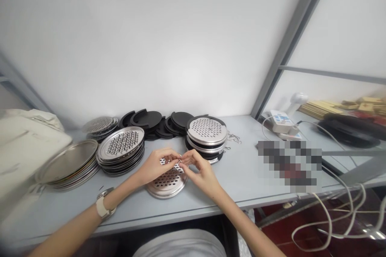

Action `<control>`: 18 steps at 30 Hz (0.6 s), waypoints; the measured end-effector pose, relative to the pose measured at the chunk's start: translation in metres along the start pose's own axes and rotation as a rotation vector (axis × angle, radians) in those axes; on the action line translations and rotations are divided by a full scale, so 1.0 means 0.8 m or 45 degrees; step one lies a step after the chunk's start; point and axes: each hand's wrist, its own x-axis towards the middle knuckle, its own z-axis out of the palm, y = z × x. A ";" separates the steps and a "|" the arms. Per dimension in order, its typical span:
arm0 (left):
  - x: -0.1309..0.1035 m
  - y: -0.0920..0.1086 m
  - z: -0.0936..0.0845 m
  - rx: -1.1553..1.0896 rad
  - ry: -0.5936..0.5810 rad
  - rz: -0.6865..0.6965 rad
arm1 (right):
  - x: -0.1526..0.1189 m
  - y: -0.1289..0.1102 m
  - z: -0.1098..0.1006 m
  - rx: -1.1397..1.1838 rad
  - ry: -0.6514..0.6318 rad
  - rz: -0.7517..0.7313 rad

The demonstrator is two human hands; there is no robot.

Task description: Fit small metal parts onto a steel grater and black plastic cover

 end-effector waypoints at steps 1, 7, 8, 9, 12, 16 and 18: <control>0.000 0.000 0.000 -0.004 0.002 -0.008 | 0.000 0.000 0.000 -0.012 0.006 -0.003; 0.000 0.004 -0.001 -0.027 0.060 0.007 | 0.005 -0.001 -0.003 -0.170 0.082 -0.102; 0.000 0.005 -0.001 -0.020 0.069 0.018 | 0.005 -0.001 -0.003 -0.173 0.067 -0.099; 0.000 0.005 -0.002 -0.010 0.073 0.030 | 0.005 -0.001 -0.002 -0.176 0.049 -0.096; -0.001 0.003 -0.001 0.014 0.059 0.068 | 0.005 -0.004 -0.001 -0.193 0.008 -0.102; -0.004 0.000 0.000 0.005 0.008 0.088 | 0.004 -0.010 0.000 -0.211 -0.001 -0.109; -0.005 0.000 0.000 0.012 0.001 0.091 | 0.004 -0.010 -0.001 -0.218 0.001 -0.107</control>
